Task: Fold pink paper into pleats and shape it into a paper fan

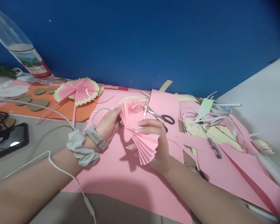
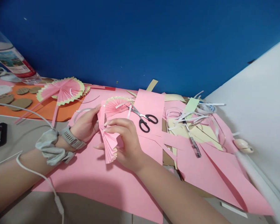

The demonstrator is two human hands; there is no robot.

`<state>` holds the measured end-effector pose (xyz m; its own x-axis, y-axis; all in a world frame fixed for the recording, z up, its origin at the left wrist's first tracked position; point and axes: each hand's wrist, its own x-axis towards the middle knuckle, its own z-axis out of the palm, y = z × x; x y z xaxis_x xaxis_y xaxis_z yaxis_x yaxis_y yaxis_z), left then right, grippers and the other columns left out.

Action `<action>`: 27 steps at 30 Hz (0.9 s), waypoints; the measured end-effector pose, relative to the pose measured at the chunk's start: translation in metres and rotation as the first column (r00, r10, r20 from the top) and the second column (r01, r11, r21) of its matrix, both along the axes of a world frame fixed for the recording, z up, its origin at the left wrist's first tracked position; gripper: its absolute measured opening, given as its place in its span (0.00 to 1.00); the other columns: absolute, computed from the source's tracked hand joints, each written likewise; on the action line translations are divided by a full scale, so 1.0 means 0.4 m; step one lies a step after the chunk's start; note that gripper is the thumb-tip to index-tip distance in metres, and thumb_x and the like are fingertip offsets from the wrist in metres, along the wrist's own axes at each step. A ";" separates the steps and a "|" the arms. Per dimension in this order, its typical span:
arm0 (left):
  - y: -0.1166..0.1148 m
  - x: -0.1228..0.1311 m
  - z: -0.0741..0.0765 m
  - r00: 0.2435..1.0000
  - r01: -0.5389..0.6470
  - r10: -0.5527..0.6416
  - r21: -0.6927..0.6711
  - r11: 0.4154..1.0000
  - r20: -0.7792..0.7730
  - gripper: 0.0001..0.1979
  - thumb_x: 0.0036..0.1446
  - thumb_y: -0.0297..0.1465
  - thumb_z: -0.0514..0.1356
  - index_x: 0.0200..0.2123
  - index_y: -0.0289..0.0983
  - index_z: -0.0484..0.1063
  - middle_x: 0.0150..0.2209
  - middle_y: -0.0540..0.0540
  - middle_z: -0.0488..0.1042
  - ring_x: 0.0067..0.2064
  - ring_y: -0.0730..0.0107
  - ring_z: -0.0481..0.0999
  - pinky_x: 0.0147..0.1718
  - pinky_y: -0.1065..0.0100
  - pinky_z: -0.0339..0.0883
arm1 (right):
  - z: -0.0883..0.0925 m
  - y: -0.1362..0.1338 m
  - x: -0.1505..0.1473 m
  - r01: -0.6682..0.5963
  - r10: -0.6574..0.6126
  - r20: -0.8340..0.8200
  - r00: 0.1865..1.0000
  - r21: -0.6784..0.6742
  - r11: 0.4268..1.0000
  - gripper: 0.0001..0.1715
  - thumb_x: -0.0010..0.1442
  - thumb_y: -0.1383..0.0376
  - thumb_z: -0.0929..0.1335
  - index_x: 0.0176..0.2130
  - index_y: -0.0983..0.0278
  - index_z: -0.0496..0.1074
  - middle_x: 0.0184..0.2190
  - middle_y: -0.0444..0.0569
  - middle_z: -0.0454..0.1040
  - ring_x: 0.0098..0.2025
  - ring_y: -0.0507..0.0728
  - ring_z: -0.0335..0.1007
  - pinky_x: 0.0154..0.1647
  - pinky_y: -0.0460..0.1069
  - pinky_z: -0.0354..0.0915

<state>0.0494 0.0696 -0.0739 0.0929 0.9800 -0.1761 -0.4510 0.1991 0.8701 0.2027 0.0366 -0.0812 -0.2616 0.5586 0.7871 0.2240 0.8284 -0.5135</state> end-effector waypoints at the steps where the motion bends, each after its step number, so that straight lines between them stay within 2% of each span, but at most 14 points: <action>1: 0.002 -0.002 0.000 1.000 0.010 -0.010 0.013 1.000 0.016 0.11 0.57 0.36 0.57 0.26 0.36 0.71 0.20 0.52 0.69 0.20 0.77 0.64 0.19 0.74 0.55 | 0.003 -0.001 0.000 0.017 -0.017 0.004 1.000 0.022 1.000 0.24 0.49 0.67 0.74 0.45 0.56 0.65 0.42 0.47 0.68 0.44 0.57 0.68 0.46 0.55 0.66; 3: 0.006 -0.006 -0.001 0.999 0.018 -0.020 0.027 0.999 0.045 0.10 0.56 0.36 0.57 0.28 0.36 0.71 0.21 0.52 0.70 0.20 0.78 0.65 0.18 0.75 0.55 | 0.005 -0.001 0.001 0.031 -0.032 0.022 0.999 0.045 0.999 0.23 0.49 0.66 0.74 0.43 0.56 0.66 0.41 0.47 0.68 0.44 0.57 0.68 0.45 0.55 0.66; 11: 0.012 -0.010 -0.005 0.997 -0.047 0.048 -0.017 0.999 0.067 0.12 0.52 0.37 0.61 0.24 0.35 0.68 0.18 0.55 0.66 0.19 0.80 0.64 0.20 0.77 0.60 | 0.014 -0.009 0.006 0.007 -0.009 0.027 1.000 0.083 0.997 0.20 0.49 0.68 0.74 0.41 0.57 0.67 0.40 0.46 0.68 0.41 0.56 0.69 0.40 0.54 0.68; 16: 0.013 -0.010 -0.005 0.997 -0.041 0.044 -0.046 0.998 0.069 0.15 0.51 0.37 0.61 0.20 0.35 0.64 0.16 0.55 0.63 0.17 0.81 0.61 0.17 0.77 0.56 | 0.030 -0.017 0.005 -0.023 0.016 0.068 0.998 0.108 0.994 0.17 0.50 0.69 0.73 0.39 0.59 0.68 0.37 0.45 0.70 0.38 0.54 0.70 0.40 0.52 0.67; 20: 0.015 -0.010 -0.005 0.996 -0.038 0.043 -0.060 0.997 0.076 0.15 0.54 0.37 0.59 0.20 0.35 0.63 0.16 0.55 0.61 0.17 0.81 0.59 0.16 0.77 0.54 | 0.039 -0.017 0.007 -0.065 0.052 0.090 0.995 0.145 0.987 0.13 0.53 0.68 0.72 0.39 0.61 0.68 0.36 0.45 0.72 0.38 0.52 0.71 0.41 0.50 0.67; 27: 0.015 -0.010 -0.005 0.994 0.009 -0.004 -0.038 0.999 0.107 0.17 0.56 0.38 0.57 0.20 0.35 0.63 0.16 0.55 0.60 0.17 0.81 0.59 0.17 0.77 0.56 | 0.079 -0.018 0.005 -0.005 -0.031 0.133 0.991 0.261 0.965 0.04 0.57 0.69 0.68 0.35 0.62 0.69 0.33 0.46 0.69 0.35 0.51 0.69 0.38 0.49 0.66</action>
<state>0.0452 0.0756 -0.0760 0.1195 0.9720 -0.2025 -0.5394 0.2348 0.8086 0.2046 0.0293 -0.0495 -0.3694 0.3431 0.8636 0.2884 0.9258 -0.2445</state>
